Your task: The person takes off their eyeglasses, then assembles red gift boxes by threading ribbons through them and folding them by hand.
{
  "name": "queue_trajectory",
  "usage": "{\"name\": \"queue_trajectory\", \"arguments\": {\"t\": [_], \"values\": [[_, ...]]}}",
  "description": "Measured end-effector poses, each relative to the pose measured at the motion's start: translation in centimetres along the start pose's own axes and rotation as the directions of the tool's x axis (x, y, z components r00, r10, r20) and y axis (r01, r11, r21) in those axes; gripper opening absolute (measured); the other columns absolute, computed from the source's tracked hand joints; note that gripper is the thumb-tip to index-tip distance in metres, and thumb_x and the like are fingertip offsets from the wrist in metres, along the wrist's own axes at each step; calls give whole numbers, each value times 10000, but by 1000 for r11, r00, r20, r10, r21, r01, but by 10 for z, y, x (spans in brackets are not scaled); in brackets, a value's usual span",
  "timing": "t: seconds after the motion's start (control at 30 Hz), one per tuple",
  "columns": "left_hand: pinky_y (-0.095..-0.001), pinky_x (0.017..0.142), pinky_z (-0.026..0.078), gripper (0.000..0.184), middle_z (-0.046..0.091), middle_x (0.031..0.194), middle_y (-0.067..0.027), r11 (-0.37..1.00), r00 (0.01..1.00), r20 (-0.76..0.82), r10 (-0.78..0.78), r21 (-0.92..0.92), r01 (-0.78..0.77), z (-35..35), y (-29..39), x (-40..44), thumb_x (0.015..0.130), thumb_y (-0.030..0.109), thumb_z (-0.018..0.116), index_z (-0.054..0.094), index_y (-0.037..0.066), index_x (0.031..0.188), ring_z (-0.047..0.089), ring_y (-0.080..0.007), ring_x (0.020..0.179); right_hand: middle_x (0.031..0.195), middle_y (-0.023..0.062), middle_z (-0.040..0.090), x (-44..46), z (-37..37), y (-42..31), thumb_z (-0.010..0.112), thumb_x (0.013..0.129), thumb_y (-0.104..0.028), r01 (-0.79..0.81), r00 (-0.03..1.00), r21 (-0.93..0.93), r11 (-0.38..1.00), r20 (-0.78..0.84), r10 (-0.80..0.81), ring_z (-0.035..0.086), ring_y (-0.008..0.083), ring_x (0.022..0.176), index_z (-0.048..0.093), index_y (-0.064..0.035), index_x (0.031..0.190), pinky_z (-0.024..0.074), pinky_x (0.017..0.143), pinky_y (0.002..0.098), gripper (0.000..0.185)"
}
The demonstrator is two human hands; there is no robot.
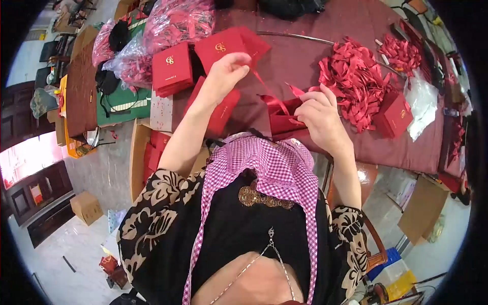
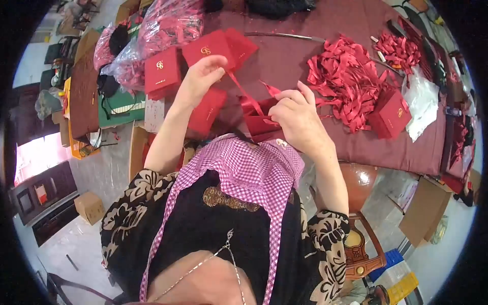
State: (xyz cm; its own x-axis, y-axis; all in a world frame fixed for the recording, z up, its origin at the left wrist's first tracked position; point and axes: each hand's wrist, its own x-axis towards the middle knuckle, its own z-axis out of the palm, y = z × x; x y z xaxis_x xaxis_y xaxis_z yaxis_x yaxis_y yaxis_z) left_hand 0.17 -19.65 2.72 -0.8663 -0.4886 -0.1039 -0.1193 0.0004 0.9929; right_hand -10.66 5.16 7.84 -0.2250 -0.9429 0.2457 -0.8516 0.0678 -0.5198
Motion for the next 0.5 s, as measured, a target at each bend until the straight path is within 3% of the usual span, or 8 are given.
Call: {"name": "queue_trajectory", "arguments": {"t": [0.03,0.1,0.2,0.23,0.27,0.3,0.37,0.5], "values": [[-234,762,463,204,633,866,-9,994,990,-131,45,-96,-58,4,-2,-2,862,94,632,637,4,1045,561,-81,804,816,42,599,0,2,0,619,710,-26,-48,997,-8,999,-62,48,553,225,1011,628,-73,792,286,1056,490,95],[-256,802,473,252,635,945,-57,998,982,-186,38,-33,-45,-2,-11,-11,874,111,616,612,-1,1099,576,-103,880,871,71,580,-4,10,7,623,736,-34,-112,978,18,994,-174,113,544,261,1001,624,-64,819,357,969,445,89],[-293,838,475,299,638,1019,-103,985,956,252,-151,122,124,-3,-23,-28,861,169,631,614,-6,1103,585,-139,946,933,78,565,-3,20,14,619,754,-29,-167,957,130,977,-219,192,533,279,996,623,-62,836,378,921,416,89],[-301,845,473,379,638,1051,-111,949,919,394,-36,303,-92,1,-27,-32,835,219,664,603,-9,1131,587,-161,953,969,91,550,-1,18,12,617,761,-19,-180,962,119,976,-188,200,524,291,992,623,-48,854,397,890,391,98],[-296,840,471,432,640,1054,-113,974,868,442,-226,121,192,13,-26,-41,822,247,677,590,-15,1155,589,-162,938,969,91,550,1,20,10,617,761,-19,-179,962,117,977,-189,199,524,291,992,623,-48,854,397,890,391,98],[-297,846,469,444,641,1049,-95,964,805,549,-225,9,264,21,-28,-47,841,260,667,580,-21,1174,583,-150,927,976,101,548,4,24,10,619,756,-15,-179,962,198,964,-172,213,525,298,990,622,-40,863,409,878,388,110],[-293,841,470,405,642,1036,-62,951,784,580,-222,-48,305,34,-30,-54,891,257,620,578,-21,1183,573,-126,908,1006,127,547,8,27,12,626,768,-18,-164,963,276,947,-162,214,527,310,996,623,-14,902,441,853,377,134],[-280,852,465,335,645,1043,-38,905,794,579,-186,-213,368,41,-22,-60,963,219,520,576,-22,1189,569,-107,932,973,149,602,9,14,26,597,853,-87,-397,871,211,893,-219,439,590,295,935,626,10,990,467,827,338,171]]}}
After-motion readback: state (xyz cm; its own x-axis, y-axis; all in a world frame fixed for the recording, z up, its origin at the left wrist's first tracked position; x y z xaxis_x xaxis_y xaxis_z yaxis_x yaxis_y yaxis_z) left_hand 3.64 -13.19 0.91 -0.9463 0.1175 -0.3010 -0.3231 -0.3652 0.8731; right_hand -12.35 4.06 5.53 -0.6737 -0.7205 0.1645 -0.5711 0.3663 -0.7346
